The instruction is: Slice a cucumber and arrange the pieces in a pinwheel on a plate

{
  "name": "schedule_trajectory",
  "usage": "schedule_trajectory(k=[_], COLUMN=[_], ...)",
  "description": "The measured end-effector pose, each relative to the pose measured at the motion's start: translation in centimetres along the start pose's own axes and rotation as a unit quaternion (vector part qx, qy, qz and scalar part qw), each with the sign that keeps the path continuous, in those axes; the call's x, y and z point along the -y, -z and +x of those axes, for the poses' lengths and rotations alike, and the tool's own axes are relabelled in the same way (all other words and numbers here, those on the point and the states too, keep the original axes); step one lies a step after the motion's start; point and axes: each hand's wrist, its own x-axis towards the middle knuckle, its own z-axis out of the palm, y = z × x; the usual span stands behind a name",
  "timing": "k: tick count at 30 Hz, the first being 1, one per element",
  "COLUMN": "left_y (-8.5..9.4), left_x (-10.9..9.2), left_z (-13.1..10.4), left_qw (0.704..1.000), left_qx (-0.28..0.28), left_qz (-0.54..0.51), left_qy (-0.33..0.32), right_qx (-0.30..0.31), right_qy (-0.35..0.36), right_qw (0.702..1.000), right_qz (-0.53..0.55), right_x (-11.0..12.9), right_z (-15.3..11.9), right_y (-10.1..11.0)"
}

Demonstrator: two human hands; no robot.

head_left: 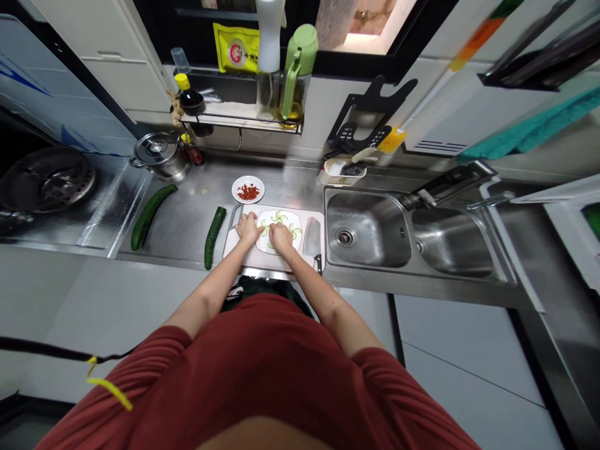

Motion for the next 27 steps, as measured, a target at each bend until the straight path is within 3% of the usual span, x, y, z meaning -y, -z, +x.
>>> schedule_trajectory(k=[10,19,27], left_y=[0.6,0.1,-0.1], left_x=[-0.8,-1.4,-1.3], left_z=[-0.9,-1.6,-1.4], left_qw=[0.998,0.982,0.983], left_qx=[-0.027,-0.033,-0.024], left_qz=[0.038,0.081,0.078], left_qy=[-0.043,-0.166,-0.166], right_qx=[0.006,0.003,0.0], right_qy=[0.017,0.026,0.021], right_qw=[1.0,1.0,1.0], right_qz=[-0.01,-0.001,0.013], right_x=[-0.2,-0.4,-0.4], right_z=[0.0,0.2,0.0], right_y=[-0.6,-0.9,-0.8])
